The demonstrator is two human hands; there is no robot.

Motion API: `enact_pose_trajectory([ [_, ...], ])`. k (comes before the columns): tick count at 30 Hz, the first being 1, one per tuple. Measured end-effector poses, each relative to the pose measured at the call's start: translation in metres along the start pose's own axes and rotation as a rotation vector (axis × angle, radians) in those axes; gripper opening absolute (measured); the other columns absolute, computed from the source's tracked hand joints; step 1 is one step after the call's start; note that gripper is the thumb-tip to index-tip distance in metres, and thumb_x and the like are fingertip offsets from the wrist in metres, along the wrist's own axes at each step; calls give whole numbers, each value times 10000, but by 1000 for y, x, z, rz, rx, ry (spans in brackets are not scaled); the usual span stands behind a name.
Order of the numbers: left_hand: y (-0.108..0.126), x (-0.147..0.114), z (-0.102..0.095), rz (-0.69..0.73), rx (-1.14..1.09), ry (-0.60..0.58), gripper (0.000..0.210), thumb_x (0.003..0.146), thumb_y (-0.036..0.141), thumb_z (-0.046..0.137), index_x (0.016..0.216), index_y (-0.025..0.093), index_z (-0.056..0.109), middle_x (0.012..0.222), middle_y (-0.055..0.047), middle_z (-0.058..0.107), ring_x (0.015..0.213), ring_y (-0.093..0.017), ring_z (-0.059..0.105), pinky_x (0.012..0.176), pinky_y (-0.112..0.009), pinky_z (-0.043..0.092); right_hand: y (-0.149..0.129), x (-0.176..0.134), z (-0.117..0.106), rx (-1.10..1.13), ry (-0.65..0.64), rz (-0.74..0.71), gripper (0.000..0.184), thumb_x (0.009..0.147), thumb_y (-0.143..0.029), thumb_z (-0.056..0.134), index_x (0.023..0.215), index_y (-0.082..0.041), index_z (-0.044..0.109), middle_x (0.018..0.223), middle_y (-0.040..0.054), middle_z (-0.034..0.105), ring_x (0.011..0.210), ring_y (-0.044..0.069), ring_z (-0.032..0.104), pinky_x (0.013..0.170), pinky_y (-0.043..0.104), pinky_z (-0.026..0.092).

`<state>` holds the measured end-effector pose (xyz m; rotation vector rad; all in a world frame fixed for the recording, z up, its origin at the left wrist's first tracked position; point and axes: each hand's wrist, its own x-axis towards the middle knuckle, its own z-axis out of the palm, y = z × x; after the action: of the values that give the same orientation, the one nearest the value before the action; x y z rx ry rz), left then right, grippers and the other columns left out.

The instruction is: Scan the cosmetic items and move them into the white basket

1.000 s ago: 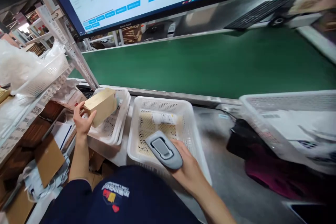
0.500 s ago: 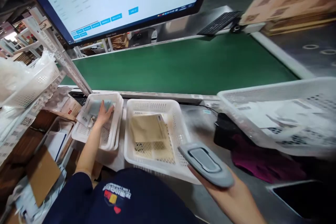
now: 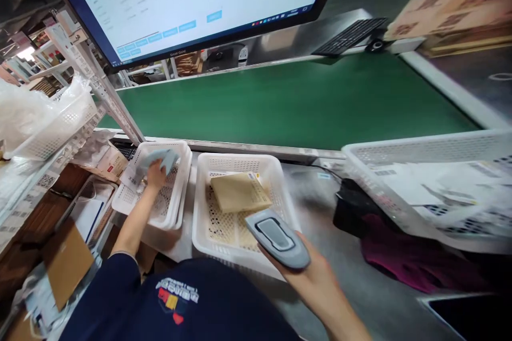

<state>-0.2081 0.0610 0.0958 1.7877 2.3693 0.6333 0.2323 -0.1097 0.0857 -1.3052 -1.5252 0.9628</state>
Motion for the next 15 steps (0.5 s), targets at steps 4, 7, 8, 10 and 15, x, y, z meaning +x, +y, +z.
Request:
enact_pose_trajectory([
  [4, -17, -19, -24, 273, 21, 123, 399, 1159, 66, 724, 1532, 109, 860, 1657, -238, 827, 1681, -460, 719, 1411, -654, 628, -45, 37, -23, -79, -124, -154, 334, 1050, -489, 786, 1246, -220, 822, 1178, 146, 872, 1045, 347, 885, 901, 445, 738],
  [7, -26, -41, -34, 710, 75, 361, 393, 1198, 95, 683, 1525, 173, 885, 1615, -208, 856, 1662, -434, 738, 1418, -653, 620, -81, 64, -33, -138, -242, -249, 270, 1015, -383, 736, 1230, -235, 802, 1197, 141, 870, 1071, 336, 873, 947, 428, 722],
  [8, -26, -48, -37, 866, 95, 439, 404, 1211, 92, 666, 1542, 181, 881, 1592, -213, 865, 1640, -422, 755, 1432, -647, 603, -91, 71, -35, -157, -286, -271, 260, 982, -349, 731, 1208, -241, 801, 1183, 132, 871, 1060, 331, 867, 939, 419, 713],
  [10, -22, -60, -42, 1096, 121, 527, 439, 1228, 75, 638, 1591, 187, 857, 1559, -221, 875, 1623, -390, 765, 1481, -630, 544, -104, 80, -36, -212, -377, -286, 287, 926, -300, 718, 1193, -247, 809, 1151, 114, 871, 1034, 324, 856, 893, 399, 686],
  [15, 11, -97, -49, 1217, 71, 499, 442, 1237, 83, 632, 1602, 199, 852, 1526, -190, 894, 1607, -360, 774, 1471, -585, 566, -95, 66, -48, -237, -352, -221, 301, 886, -353, 710, 1146, -260, 831, 1125, 101, 892, 1011, 335, 870, 887, 418, 693],
])
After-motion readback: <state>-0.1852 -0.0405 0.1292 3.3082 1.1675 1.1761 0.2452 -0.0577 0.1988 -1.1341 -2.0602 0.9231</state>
